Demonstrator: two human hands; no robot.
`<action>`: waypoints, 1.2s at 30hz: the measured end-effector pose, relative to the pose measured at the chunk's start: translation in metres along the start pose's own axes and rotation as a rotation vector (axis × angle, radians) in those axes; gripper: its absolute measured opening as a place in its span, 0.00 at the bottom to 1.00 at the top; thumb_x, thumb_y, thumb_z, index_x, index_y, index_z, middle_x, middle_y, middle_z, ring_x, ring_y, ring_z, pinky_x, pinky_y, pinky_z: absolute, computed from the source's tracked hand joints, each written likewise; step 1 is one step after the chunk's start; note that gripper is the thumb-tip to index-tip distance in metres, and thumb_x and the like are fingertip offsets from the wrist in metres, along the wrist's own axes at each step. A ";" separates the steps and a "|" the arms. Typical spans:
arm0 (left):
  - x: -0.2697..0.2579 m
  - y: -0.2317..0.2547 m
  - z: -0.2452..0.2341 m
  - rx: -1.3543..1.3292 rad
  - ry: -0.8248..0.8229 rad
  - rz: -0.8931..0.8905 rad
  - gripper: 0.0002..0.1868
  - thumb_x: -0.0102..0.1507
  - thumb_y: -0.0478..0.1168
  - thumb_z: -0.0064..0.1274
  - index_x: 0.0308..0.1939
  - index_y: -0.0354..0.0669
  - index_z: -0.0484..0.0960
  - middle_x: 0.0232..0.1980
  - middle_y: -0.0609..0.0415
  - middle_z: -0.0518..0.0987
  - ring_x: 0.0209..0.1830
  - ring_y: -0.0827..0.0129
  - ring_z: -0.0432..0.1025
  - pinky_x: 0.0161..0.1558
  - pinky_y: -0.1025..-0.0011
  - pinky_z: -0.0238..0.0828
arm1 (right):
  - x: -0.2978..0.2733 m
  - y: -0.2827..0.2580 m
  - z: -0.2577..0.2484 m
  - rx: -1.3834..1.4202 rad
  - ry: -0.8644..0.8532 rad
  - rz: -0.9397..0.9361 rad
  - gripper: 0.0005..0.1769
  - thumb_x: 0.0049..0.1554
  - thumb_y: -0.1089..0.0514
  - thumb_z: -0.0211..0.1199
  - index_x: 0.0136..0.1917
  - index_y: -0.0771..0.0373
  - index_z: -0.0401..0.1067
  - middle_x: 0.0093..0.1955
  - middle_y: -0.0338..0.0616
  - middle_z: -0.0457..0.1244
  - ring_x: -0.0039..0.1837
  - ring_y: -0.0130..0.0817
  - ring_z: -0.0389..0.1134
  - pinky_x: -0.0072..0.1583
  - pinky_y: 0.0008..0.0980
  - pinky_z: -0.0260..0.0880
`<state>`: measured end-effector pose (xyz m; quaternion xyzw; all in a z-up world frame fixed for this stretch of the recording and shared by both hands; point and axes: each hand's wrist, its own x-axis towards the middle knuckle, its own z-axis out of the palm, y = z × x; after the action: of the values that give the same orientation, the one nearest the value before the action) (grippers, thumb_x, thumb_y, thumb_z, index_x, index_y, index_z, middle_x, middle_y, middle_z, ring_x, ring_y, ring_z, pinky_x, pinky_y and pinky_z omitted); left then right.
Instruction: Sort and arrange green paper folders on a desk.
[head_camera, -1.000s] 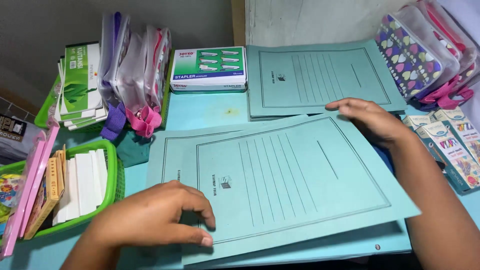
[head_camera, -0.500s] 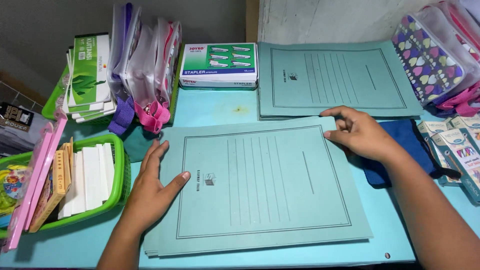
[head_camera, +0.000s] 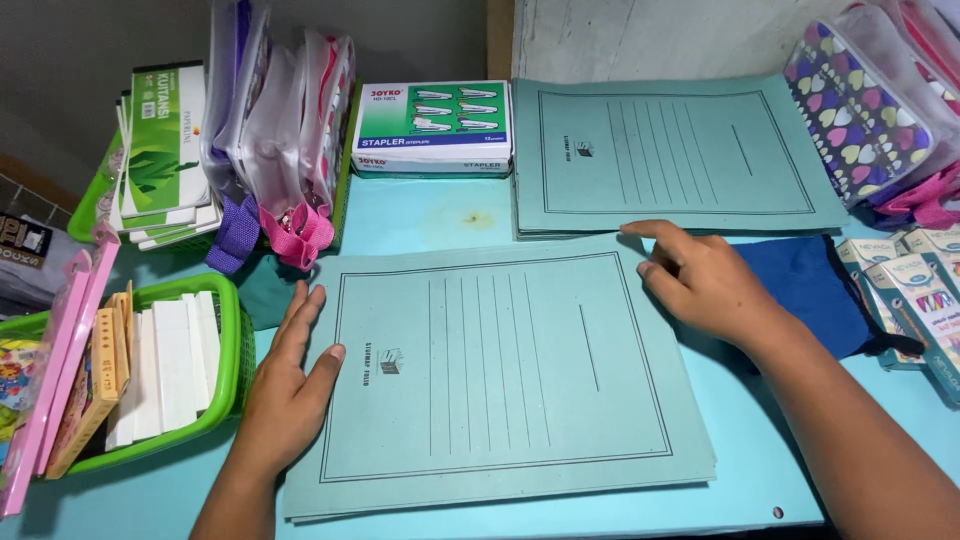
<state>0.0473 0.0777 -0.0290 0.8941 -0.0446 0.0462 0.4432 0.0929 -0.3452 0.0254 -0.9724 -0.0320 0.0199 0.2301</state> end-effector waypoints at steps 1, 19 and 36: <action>0.001 0.000 0.000 0.001 -0.003 0.001 0.36 0.63 0.37 0.50 0.76 0.46 0.61 0.83 0.46 0.53 0.81 0.54 0.53 0.71 0.63 0.50 | 0.001 0.004 0.003 0.001 0.000 0.002 0.26 0.58 0.55 0.57 0.70 0.53 0.67 0.28 0.44 0.67 0.31 0.37 0.69 0.41 0.39 0.69; 0.001 -0.004 0.002 0.076 0.052 -0.015 0.32 0.64 0.41 0.52 0.73 0.47 0.68 0.81 0.49 0.60 0.75 0.55 0.63 0.68 0.64 0.58 | 0.021 0.035 0.026 0.081 -0.029 0.000 0.25 0.58 0.51 0.57 0.68 0.58 0.67 0.26 0.41 0.60 0.30 0.33 0.61 0.37 0.38 0.61; 0.020 0.127 0.033 0.508 -0.214 0.659 0.20 0.61 0.47 0.58 0.54 0.44 0.82 0.64 0.46 0.77 0.67 0.50 0.68 0.67 0.50 0.57 | 0.026 0.073 0.017 0.236 0.305 -0.036 0.12 0.58 0.55 0.64 0.52 0.62 0.80 0.28 0.40 0.65 0.29 0.26 0.60 0.34 0.31 0.58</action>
<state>0.0531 -0.0259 0.0537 0.9126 -0.3606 0.1020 0.1633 0.1217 -0.4008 -0.0234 -0.9298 -0.0114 -0.1282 0.3450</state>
